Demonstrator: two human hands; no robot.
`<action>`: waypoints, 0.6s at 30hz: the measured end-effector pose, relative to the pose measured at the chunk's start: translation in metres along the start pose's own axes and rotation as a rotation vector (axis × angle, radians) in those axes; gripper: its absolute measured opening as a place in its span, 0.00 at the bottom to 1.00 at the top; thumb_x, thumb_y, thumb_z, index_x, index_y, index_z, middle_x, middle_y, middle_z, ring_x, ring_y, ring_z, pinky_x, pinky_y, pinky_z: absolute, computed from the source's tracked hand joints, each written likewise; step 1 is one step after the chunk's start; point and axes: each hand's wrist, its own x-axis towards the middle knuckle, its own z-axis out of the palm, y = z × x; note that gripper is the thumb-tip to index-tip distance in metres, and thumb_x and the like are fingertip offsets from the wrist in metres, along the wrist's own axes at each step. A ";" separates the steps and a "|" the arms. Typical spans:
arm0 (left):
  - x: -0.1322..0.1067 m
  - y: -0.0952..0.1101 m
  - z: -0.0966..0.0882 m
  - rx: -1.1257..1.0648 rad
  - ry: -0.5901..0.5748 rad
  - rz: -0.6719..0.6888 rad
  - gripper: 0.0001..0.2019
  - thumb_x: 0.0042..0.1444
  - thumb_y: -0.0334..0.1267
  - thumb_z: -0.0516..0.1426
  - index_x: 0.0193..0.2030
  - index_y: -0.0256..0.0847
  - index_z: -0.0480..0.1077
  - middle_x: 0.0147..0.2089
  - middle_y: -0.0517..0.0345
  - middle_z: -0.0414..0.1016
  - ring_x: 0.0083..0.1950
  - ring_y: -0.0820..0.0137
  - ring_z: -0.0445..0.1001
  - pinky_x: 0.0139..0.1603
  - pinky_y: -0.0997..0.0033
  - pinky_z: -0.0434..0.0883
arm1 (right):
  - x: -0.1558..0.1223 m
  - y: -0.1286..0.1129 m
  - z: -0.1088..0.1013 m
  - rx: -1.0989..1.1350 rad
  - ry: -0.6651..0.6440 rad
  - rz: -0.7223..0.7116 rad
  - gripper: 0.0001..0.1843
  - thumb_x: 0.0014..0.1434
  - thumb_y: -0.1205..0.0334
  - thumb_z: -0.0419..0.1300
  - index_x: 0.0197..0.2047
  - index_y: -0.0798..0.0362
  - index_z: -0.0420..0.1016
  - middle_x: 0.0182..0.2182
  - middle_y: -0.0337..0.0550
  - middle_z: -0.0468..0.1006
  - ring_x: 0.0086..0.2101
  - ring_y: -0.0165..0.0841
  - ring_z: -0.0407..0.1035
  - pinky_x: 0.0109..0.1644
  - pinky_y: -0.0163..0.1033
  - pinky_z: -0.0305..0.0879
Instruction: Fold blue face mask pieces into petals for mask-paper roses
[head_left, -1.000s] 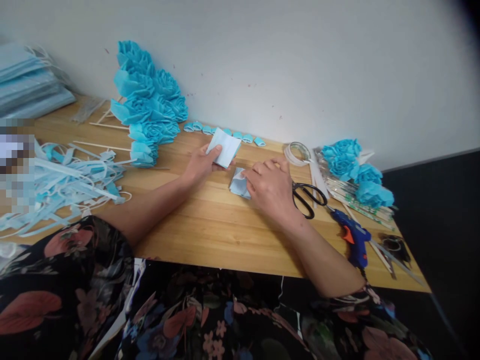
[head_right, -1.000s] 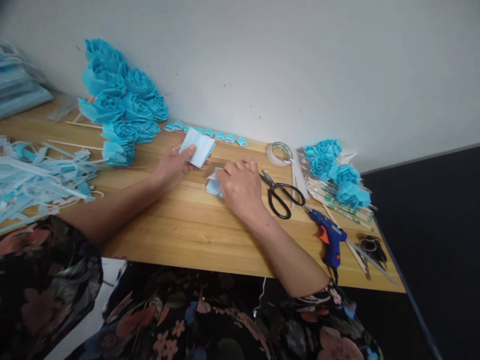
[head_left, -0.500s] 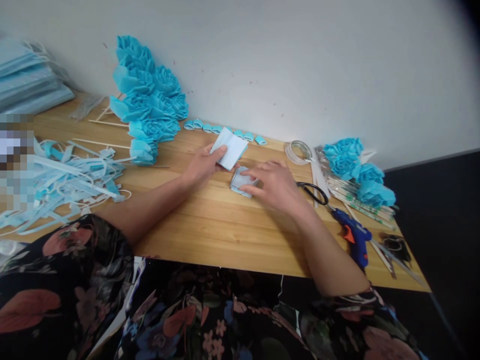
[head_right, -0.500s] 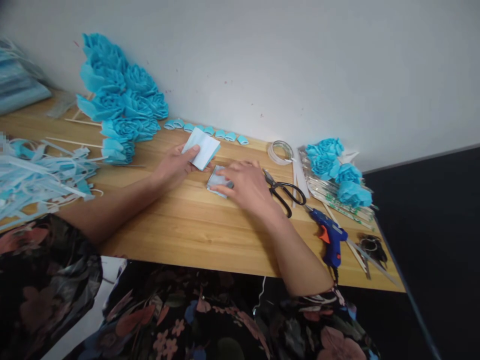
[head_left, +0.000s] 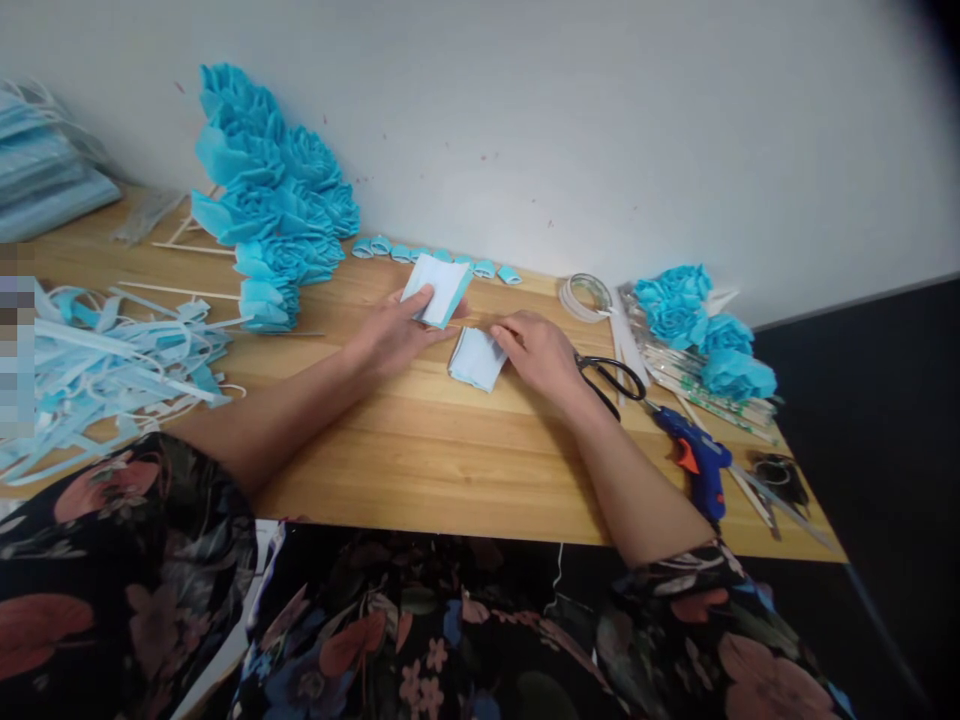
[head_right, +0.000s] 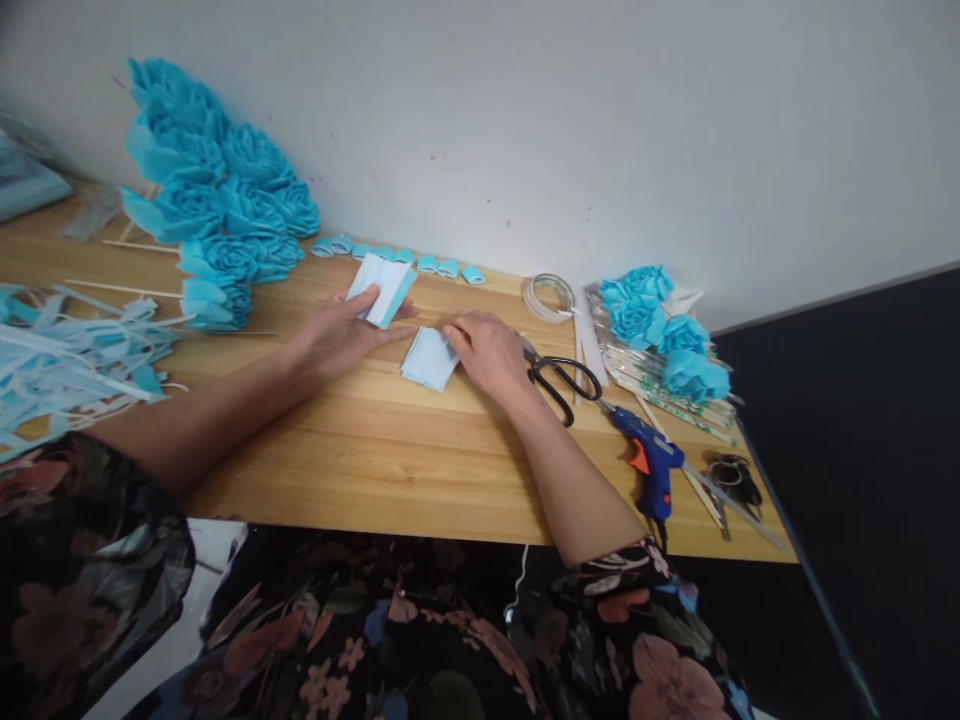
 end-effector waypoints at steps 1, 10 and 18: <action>-0.001 0.000 0.000 -0.007 -0.015 0.000 0.09 0.67 0.37 0.58 0.49 0.34 0.74 0.42 0.46 0.83 0.58 0.56 0.81 0.69 0.38 0.69 | 0.000 -0.001 0.000 0.002 -0.006 -0.009 0.15 0.72 0.58 0.54 0.40 0.53 0.81 0.39 0.48 0.82 0.42 0.39 0.73 0.43 0.41 0.60; -0.002 0.000 0.005 0.013 -0.040 -0.008 0.11 0.66 0.38 0.59 0.50 0.34 0.74 0.44 0.45 0.83 0.60 0.54 0.80 0.69 0.39 0.69 | 0.003 -0.007 0.006 0.127 -0.032 -0.132 0.18 0.72 0.60 0.51 0.50 0.52 0.82 0.46 0.49 0.84 0.47 0.41 0.73 0.53 0.44 0.64; 0.000 0.003 0.002 0.052 -0.038 0.024 0.10 0.68 0.38 0.58 0.50 0.34 0.75 0.43 0.47 0.84 0.58 0.57 0.81 0.69 0.43 0.69 | 0.003 0.009 -0.001 0.186 0.037 -0.013 0.19 0.70 0.60 0.50 0.54 0.52 0.81 0.47 0.49 0.85 0.47 0.41 0.77 0.52 0.46 0.68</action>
